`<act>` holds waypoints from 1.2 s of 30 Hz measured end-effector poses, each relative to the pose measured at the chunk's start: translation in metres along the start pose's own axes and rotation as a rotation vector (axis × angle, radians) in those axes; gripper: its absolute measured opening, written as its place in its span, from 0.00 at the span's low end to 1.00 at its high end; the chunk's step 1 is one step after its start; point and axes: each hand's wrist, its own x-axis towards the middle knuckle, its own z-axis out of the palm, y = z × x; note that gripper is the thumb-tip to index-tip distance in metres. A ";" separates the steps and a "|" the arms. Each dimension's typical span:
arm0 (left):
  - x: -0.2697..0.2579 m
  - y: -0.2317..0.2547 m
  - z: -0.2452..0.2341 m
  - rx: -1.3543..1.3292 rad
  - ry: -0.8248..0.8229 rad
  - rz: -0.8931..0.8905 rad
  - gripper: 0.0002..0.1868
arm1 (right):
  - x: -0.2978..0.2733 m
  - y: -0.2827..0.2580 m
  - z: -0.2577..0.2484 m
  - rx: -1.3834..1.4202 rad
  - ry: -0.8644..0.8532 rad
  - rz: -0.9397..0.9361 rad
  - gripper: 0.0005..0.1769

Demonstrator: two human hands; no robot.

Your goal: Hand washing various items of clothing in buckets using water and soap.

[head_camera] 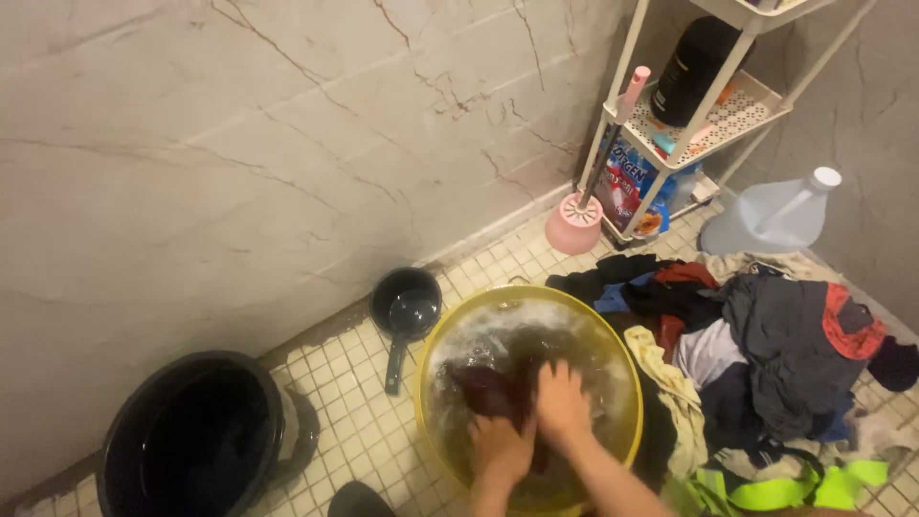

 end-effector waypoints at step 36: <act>-0.115 0.155 -0.107 -2.019 0.207 0.190 0.14 | -0.045 -0.045 -0.170 2.185 -0.065 0.611 0.28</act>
